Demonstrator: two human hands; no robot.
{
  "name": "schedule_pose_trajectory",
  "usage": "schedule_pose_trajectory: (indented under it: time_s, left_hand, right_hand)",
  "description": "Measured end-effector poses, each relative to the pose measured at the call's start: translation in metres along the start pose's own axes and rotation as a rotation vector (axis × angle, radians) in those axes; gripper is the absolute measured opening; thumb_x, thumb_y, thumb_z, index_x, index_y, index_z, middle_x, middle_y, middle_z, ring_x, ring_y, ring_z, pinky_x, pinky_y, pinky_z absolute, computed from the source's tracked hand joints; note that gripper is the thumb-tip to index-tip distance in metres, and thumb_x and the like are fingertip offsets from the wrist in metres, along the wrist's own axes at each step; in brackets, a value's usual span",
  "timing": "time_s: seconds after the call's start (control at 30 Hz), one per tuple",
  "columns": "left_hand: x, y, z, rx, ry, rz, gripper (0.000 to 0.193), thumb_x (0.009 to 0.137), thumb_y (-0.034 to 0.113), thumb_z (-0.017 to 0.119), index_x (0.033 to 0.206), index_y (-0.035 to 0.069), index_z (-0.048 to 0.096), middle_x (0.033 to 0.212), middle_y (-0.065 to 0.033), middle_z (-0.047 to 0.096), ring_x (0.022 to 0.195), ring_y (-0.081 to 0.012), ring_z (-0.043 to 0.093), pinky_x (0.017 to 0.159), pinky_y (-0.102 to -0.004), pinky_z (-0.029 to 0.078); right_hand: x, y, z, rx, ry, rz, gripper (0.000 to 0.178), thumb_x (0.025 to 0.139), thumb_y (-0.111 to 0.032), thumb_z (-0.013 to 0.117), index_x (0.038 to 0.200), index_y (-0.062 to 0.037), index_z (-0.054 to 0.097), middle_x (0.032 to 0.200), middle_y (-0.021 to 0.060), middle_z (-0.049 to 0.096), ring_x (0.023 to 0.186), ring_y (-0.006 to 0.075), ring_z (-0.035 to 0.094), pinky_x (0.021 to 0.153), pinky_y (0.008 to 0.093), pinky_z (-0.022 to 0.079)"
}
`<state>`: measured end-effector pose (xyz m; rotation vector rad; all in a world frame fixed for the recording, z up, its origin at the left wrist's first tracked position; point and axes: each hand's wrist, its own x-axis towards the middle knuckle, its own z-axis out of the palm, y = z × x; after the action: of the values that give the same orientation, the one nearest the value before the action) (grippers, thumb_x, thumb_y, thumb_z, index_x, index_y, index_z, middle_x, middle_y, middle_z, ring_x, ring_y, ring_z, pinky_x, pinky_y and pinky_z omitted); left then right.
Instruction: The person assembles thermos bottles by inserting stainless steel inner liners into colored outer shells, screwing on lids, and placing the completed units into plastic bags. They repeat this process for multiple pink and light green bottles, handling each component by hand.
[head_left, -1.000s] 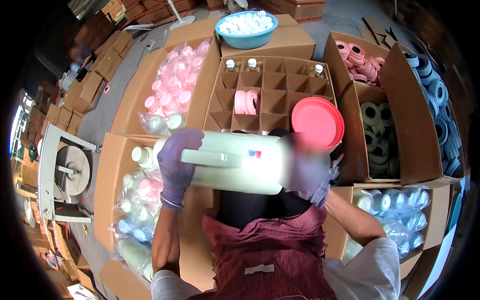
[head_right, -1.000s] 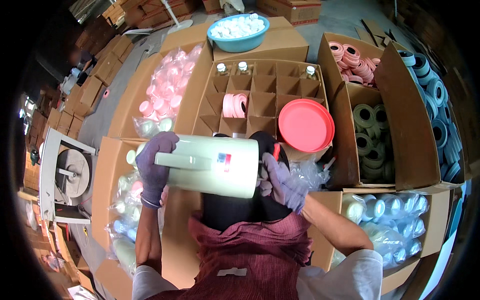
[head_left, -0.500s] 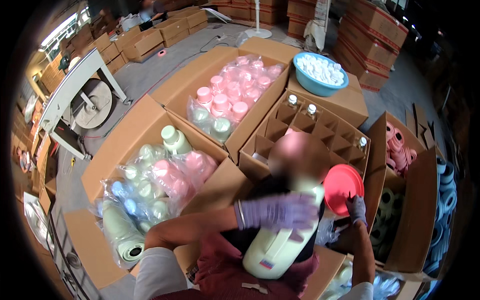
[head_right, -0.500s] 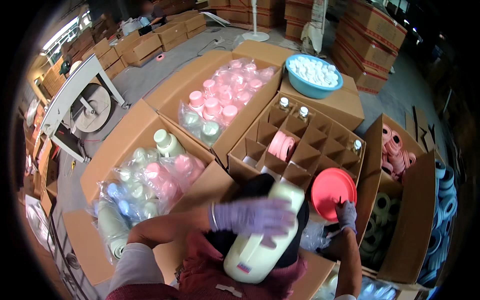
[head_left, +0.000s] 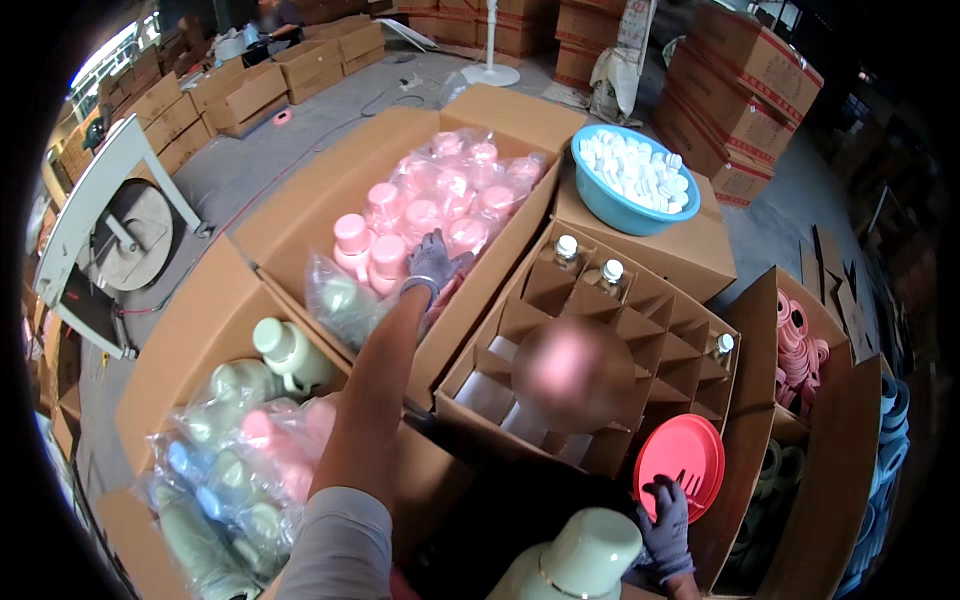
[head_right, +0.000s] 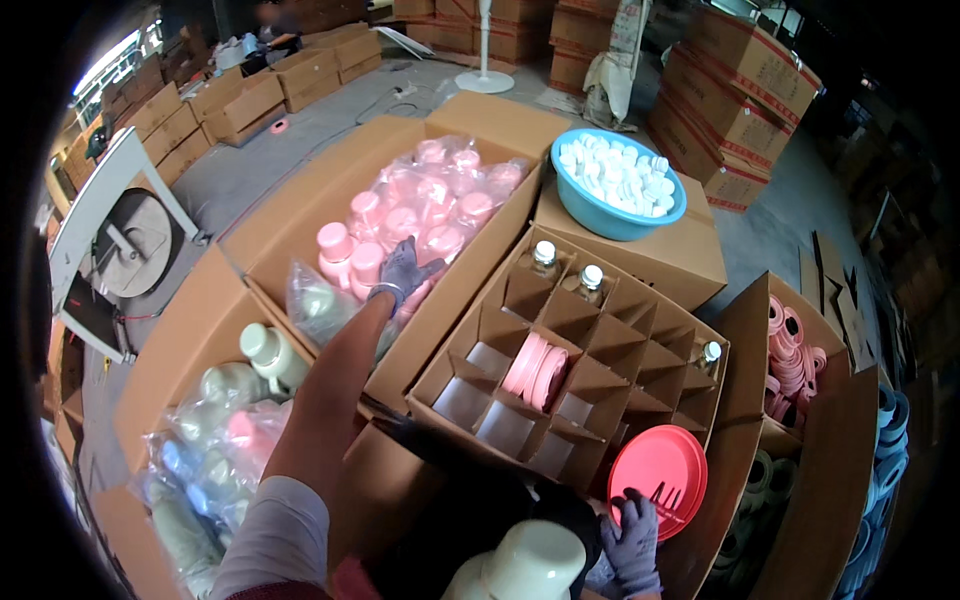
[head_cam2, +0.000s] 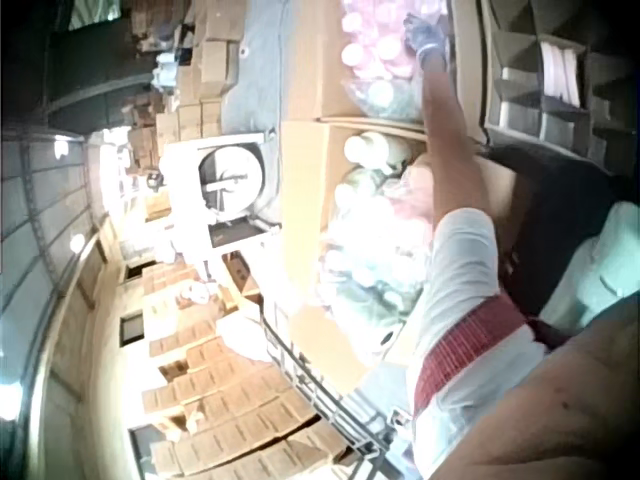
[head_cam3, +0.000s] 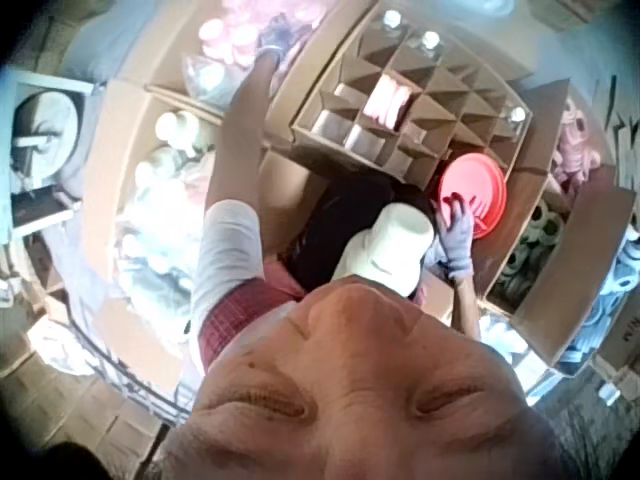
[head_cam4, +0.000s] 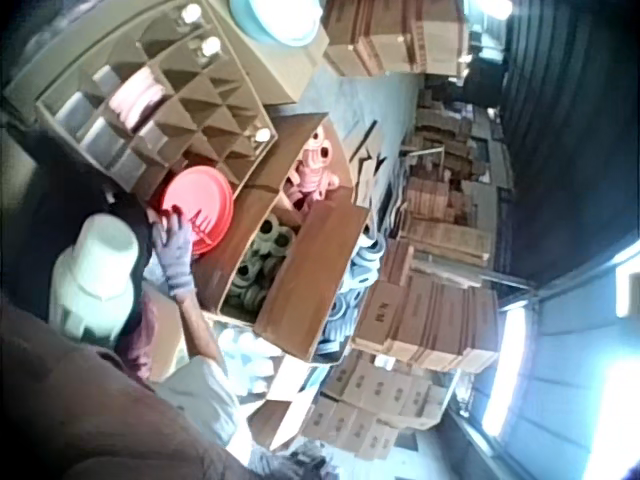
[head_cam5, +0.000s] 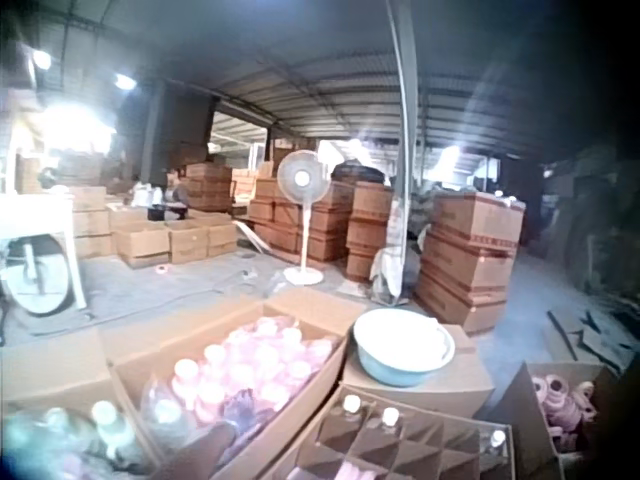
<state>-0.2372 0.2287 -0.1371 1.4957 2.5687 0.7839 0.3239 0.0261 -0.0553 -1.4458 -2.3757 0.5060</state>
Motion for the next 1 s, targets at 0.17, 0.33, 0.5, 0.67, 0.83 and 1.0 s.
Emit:
schedule_pose_trajectory:
  time_s: [0.17,0.33,0.5,0.67,0.83,1.0]
  left_hand:
    - [0.039,-0.071,0.064,0.284,-0.118,-0.166,0.060,0.084,0.051,0.062,0.119,0.003,0.061,0.116,-0.0172,0.063,0.112,-0.0393,0.058,0.098,-0.0629,0.036]
    - [0.023,0.010,-0.007,-0.489,0.271,0.246,0.027,0.092,0.020,0.051,0.097,-0.002,0.066,0.099,-0.0151,0.068,0.094,-0.0255,0.066,0.080,-0.0407,0.053]
    - [-0.045,0.116,-0.157,-1.427,-0.333,0.384,0.023,0.093,0.005,0.057,0.113,-0.005,0.057,0.105,-0.0140,0.061,0.102,-0.0265,0.062,0.093,-0.0407,0.053]
    - [-0.079,0.146,-0.160,-1.781,-0.689,0.738,0.039,0.099,0.003,0.043,0.137,-0.008,0.036,0.139,-0.0219,0.045,0.126,-0.0325,0.051,0.108,-0.0418,0.044]
    - [-0.145,0.100,-0.164,-1.137,-0.522,0.538,0.060,0.092,0.005,0.054,0.146,-0.001,0.030,0.147,-0.0181,0.037,0.137,-0.0282,0.040,0.113,-0.0371,0.035]
    - [-0.237,0.147,-0.103,-0.660,-0.391,0.718,0.064,0.089,0.015,0.062,0.145,0.001,0.034,0.140,-0.0121,0.047,0.129,-0.0238,0.047,0.108,-0.0346,0.037]
  right_hand:
    - [0.022,-0.009,0.011,0.060,-0.073,0.010,0.036,0.078,-0.018,0.068,0.110,-0.0036,0.060,0.118,0.0219,0.057,0.109,0.0409,0.054,0.092,0.0468,0.044]
    - [0.067,-0.029,0.012,0.171,0.081,-0.041,0.028,0.082,-0.010,0.066,0.107,-0.0001,0.059,0.114,0.0216,0.057,0.106,0.0411,0.054,0.092,0.0449,0.046]
    - [0.190,-0.115,0.013,0.521,0.150,-0.225,0.066,0.079,-0.021,0.077,0.133,0.0010,0.047,0.124,0.0207,0.050,0.117,0.0338,0.052,0.098,0.0373,0.046]
    - [0.267,-0.198,0.020,1.144,-0.222,0.108,0.033,0.088,-0.028,0.065,0.104,0.0009,0.063,0.082,0.0076,0.061,0.073,0.0162,0.061,0.064,0.0305,0.052]
    - [0.261,-0.142,-0.014,1.846,-0.496,0.316,0.023,0.094,-0.027,0.057,0.080,-0.0095,0.058,0.066,-0.0003,0.053,0.052,0.0094,0.047,0.045,0.0215,0.037]
    - [0.252,-0.053,-0.008,2.146,-0.495,0.377,0.023,0.094,-0.030,0.057,0.089,-0.0078,0.061,0.072,0.0017,0.060,0.058,0.0122,0.058,0.050,0.0203,0.047]
